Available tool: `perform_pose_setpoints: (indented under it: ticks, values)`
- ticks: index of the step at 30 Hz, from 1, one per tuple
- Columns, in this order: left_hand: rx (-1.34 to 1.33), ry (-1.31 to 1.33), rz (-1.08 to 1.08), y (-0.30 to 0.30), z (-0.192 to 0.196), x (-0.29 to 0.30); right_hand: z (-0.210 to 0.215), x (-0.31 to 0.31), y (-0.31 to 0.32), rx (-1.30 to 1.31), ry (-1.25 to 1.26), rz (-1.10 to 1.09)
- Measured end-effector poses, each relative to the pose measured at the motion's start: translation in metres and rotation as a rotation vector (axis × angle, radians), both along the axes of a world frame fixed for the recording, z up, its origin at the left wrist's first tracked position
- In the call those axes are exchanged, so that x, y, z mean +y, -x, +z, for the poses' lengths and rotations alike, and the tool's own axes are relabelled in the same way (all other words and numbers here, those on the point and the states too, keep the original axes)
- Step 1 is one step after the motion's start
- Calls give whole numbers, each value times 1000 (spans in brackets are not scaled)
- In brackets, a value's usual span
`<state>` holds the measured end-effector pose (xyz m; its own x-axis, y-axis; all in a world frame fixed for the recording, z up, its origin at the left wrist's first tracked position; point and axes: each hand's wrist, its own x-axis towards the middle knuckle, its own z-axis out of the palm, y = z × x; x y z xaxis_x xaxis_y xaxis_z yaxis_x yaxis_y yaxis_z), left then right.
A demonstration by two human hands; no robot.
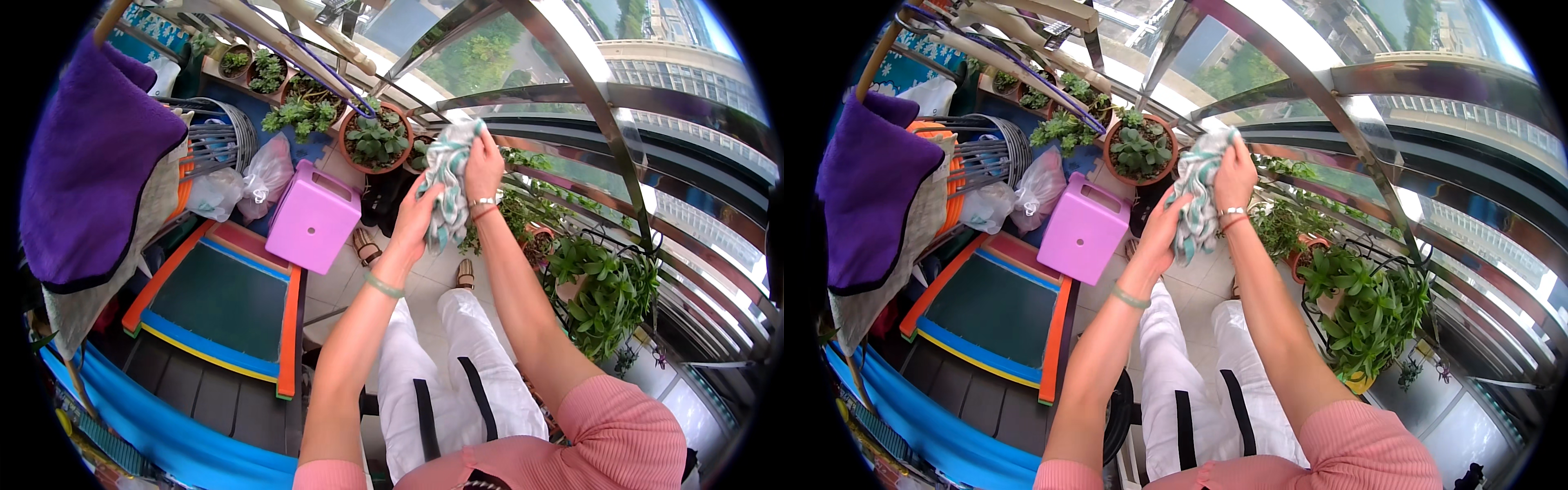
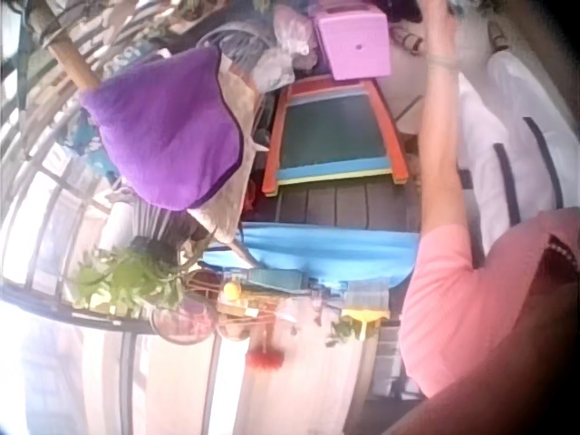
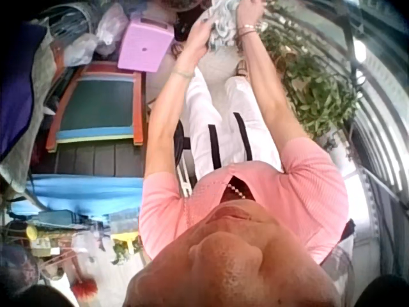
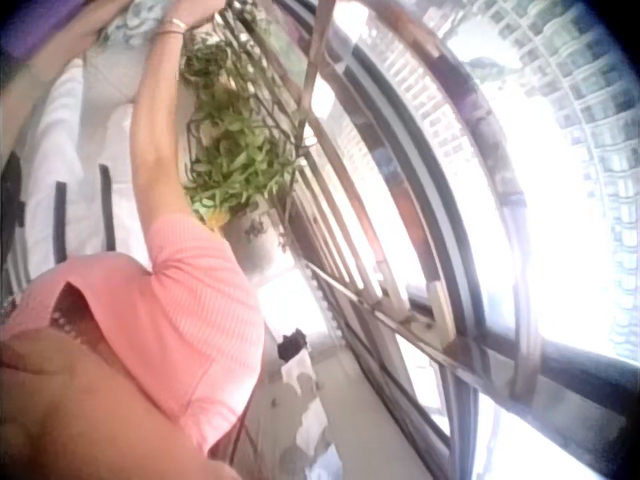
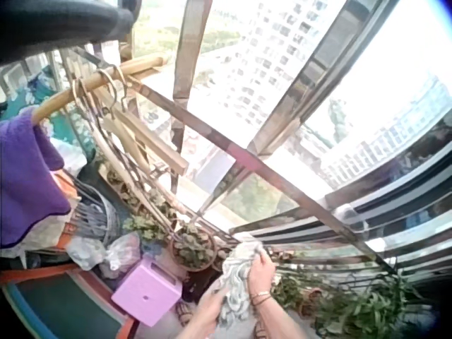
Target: The person cleans the balcony window frame and glass panels using a cloth. They then wring the cloth in a green bucket and proceed to wipe the balcony floor and the base of several potted plants. The person also moves a pair of pink shoes and a pair of black sandals to clean underneath them.
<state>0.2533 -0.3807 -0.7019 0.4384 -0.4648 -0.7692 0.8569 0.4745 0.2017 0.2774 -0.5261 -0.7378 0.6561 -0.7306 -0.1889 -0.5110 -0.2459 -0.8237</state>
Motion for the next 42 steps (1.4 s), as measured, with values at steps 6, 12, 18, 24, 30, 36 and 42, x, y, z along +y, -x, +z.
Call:
perform_pose_setpoints:
  ticks: [6,12,18,24,30,36,42]
  values:
    - [14,-19,98,-3,-36,-18,-14,5,-22,361,553,541]
    - [-26,-174,-210,26,-39,-32,1,-9,8,604,541,628]
    - [-105,-127,-24,0,-29,-4,-34,9,-9,293,526,435]
    - [-101,-277,-106,28,-45,5,-7,28,1,424,483,535]
    - [-157,-207,-221,14,-37,3,-5,20,8,515,729,584]
    - [-131,-177,-226,6,-42,18,4,36,-6,584,703,549]
    - [-164,-5,-200,-16,-20,16,18,23,-31,646,779,503]
